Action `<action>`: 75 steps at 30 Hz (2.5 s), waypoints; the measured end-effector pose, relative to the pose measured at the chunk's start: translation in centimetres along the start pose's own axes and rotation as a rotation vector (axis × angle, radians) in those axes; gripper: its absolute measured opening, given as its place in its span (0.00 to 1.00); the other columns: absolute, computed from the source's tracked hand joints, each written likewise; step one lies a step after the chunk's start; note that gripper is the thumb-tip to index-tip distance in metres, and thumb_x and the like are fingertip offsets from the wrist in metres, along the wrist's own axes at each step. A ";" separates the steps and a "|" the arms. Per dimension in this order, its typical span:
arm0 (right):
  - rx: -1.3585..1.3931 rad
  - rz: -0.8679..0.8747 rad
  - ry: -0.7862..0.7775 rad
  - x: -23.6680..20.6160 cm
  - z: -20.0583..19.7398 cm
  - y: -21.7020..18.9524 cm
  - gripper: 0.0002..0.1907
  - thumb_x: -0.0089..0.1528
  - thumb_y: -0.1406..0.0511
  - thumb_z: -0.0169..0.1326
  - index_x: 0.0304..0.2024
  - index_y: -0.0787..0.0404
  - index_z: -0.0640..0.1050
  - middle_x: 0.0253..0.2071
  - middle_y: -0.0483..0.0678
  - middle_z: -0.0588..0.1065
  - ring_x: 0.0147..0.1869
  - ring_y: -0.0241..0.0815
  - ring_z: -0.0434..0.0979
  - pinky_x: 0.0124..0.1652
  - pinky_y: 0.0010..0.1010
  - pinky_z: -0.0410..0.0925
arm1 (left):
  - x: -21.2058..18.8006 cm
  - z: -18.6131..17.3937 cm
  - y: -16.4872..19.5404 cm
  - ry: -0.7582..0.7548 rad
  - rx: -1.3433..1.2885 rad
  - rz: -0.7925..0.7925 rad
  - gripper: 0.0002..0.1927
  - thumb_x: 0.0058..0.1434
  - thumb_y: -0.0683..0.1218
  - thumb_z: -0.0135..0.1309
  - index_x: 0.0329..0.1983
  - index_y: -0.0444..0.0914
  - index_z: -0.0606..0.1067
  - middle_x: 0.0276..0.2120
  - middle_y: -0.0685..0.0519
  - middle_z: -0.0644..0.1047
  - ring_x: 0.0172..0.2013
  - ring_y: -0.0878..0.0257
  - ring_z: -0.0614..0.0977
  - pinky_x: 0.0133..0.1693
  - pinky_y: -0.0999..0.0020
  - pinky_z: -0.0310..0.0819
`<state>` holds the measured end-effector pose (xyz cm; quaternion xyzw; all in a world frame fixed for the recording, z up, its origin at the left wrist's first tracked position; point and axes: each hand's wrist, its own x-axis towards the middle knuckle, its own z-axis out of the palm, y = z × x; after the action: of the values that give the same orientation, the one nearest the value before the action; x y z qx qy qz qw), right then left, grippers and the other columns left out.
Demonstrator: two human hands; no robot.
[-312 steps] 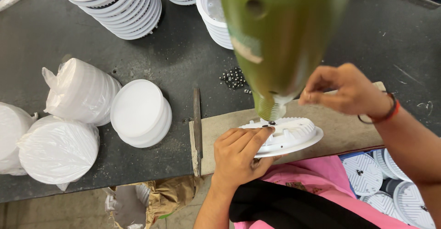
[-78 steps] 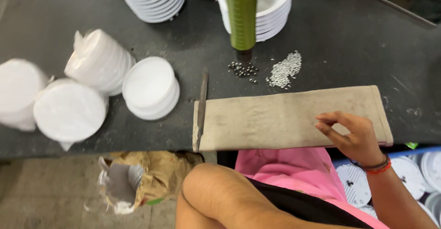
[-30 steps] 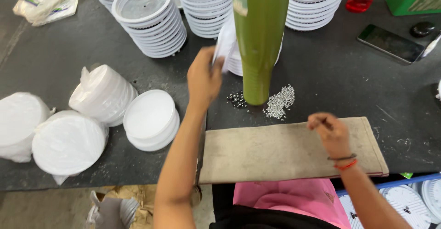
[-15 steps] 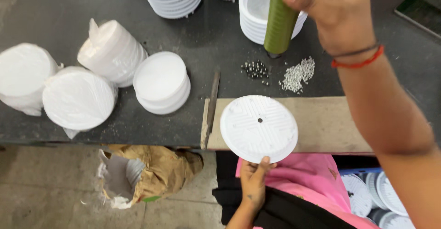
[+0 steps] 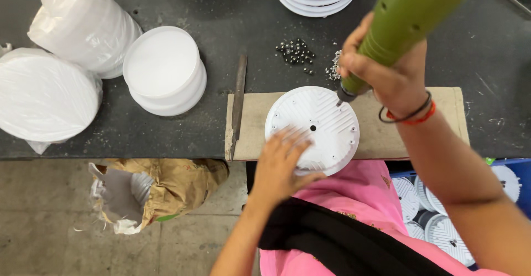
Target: The person places a round white plastic light fixture base on the bench, positions small screws on it, and uses a green electric screwdriver to drive the screws in. They then set the finished base aside, pick up the next base, and repeat the screwdriving cycle.
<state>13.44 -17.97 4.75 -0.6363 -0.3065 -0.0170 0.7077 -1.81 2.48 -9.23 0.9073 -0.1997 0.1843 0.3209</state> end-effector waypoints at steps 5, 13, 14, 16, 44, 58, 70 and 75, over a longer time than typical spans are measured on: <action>0.069 -0.005 0.128 -3.7 -0.2 4.4 0.11 0.68 0.77 0.55 0.49 0.66 0.68 0.36 0.52 0.75 0.36 0.39 0.78 0.40 0.30 0.74 | 1.9 1.8 -1.0 -0.060 0.097 -0.023 0.54 0.42 0.75 0.64 0.65 0.38 0.71 0.71 0.40 0.64 0.73 0.40 0.59 0.69 0.32 0.46; 0.058 -0.054 0.242 -4.2 1.4 6.2 0.14 0.69 0.76 0.55 0.55 0.65 0.66 0.37 0.50 0.75 0.36 0.37 0.77 0.41 0.30 0.74 | 1.5 6.7 2.0 0.069 0.165 -0.199 0.52 0.47 0.75 0.63 0.65 0.37 0.71 0.72 0.39 0.63 0.73 0.37 0.58 0.68 0.30 0.44; 0.064 -0.066 0.249 -4.1 1.5 6.2 0.17 0.68 0.75 0.55 0.57 0.64 0.65 0.38 0.49 0.75 0.37 0.36 0.77 0.41 0.30 0.75 | 1.5 6.8 2.1 0.070 0.166 -0.200 0.52 0.47 0.75 0.62 0.65 0.37 0.71 0.72 0.39 0.63 0.73 0.37 0.58 0.68 0.30 0.44; 0.044 -0.060 0.261 -4.2 1.6 6.4 0.21 0.66 0.75 0.54 0.58 0.63 0.62 0.36 0.47 0.74 0.35 0.34 0.77 0.39 0.28 0.74 | 1.7 6.5 2.2 0.070 0.165 -0.200 0.52 0.47 0.75 0.62 0.65 0.37 0.71 0.72 0.39 0.63 0.73 0.37 0.59 0.68 0.30 0.44; -0.032 -0.071 0.193 -4.6 1.7 6.9 0.14 0.66 0.79 0.54 0.51 0.66 0.67 0.37 0.49 0.75 0.35 0.35 0.78 0.38 0.26 0.75 | 16.1 7.9 -15.0 0.182 -0.010 -0.478 0.11 0.59 0.47 0.60 0.44 0.41 0.81 0.38 0.55 0.80 0.40 0.56 0.83 0.42 0.61 0.77; -0.050 0.048 0.154 -4.2 2.1 7.2 0.09 0.66 0.79 0.56 0.44 0.66 0.72 0.33 0.47 0.75 0.33 0.32 0.74 0.33 0.22 0.69 | 14.2 6.7 -13.9 0.158 -0.018 -0.393 0.07 0.54 0.45 0.65 0.36 0.40 0.83 0.37 0.54 0.81 0.40 0.55 0.81 0.44 0.61 0.76; -0.025 -0.076 0.270 -4.3 -0.3 3.9 0.28 0.65 0.77 0.55 0.63 0.65 0.58 0.37 0.48 0.74 0.35 0.34 0.77 0.37 0.25 0.74 | 9.3 4.8 -3.3 0.069 -0.133 0.061 0.06 0.59 0.44 0.64 0.39 0.41 0.81 0.42 0.56 0.82 0.41 0.58 0.81 0.44 0.63 0.77; -0.031 -0.116 0.244 -4.7 -0.7 4.6 0.30 0.70 0.79 0.56 0.70 0.65 0.58 0.39 0.52 0.74 0.35 0.38 0.77 0.38 0.27 0.75 | 8.5 3.6 -2.5 0.063 -0.098 0.106 0.07 0.56 0.41 0.63 0.38 0.39 0.83 0.41 0.56 0.82 0.43 0.58 0.81 0.43 0.61 0.75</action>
<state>11.82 -19.48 -1.54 -0.6216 -0.2543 -0.1400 0.7275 7.40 -0.17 -9.22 0.8724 -0.2462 0.2197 0.3607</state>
